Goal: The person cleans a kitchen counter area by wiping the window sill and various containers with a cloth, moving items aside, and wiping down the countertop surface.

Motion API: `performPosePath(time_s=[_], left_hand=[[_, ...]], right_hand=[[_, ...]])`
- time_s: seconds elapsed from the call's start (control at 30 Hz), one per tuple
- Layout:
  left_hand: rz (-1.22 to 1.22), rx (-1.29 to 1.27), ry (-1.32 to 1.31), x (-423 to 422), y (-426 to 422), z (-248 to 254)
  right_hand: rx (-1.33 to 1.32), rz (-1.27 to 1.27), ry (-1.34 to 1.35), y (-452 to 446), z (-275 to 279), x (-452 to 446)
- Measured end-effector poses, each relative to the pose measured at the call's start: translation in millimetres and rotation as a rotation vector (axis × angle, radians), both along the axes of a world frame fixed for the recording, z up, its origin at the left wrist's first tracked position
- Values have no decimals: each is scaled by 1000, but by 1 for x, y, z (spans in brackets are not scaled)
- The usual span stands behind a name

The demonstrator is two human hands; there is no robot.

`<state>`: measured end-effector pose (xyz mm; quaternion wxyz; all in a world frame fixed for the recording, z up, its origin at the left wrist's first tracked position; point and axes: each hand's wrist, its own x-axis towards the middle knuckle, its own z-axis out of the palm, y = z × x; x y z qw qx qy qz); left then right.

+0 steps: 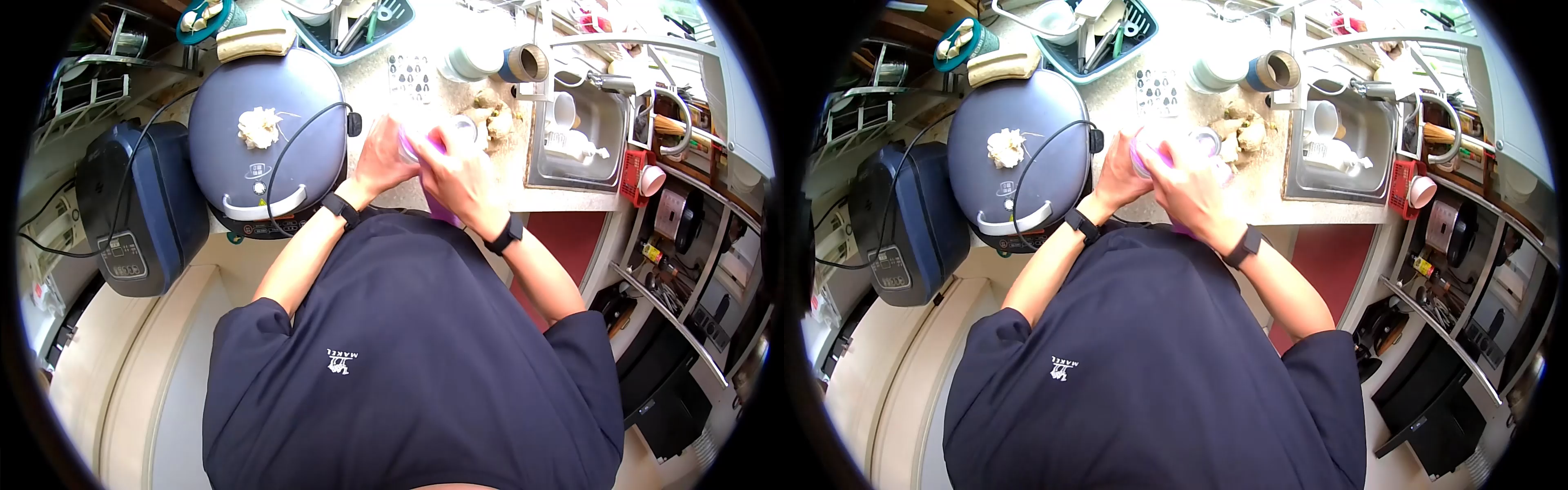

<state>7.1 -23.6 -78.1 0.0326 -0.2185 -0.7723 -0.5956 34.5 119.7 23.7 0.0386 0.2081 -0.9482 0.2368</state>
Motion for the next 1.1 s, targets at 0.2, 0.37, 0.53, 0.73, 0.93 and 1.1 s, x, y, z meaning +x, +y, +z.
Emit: performPosePath(time_s=[0.2, 0.37, 0.53, 0.73, 0.93, 1.1], left_hand=[[-26, 19, -33, -2, 2, 0], [-32, 59, 33, -4, 1, -10], [-53, -13, -33, -3, -2, 3], [-52, 4, -13, -3, 0, -7], [-39, -12, -1, -1, -1, -2], [1, -30, -7, -1, 5, -7]], right_hand=[[43, 7, -3, 14, 5, 31], [-42, -34, -44, -3, -4, 16], [-89, -59, -4, 17, -16, 41], [-104, -273, 8, -2, -19, 18], [-52, -147, -18, 20, -12, 32], [2, -321, -6, 1, -10, 3]])
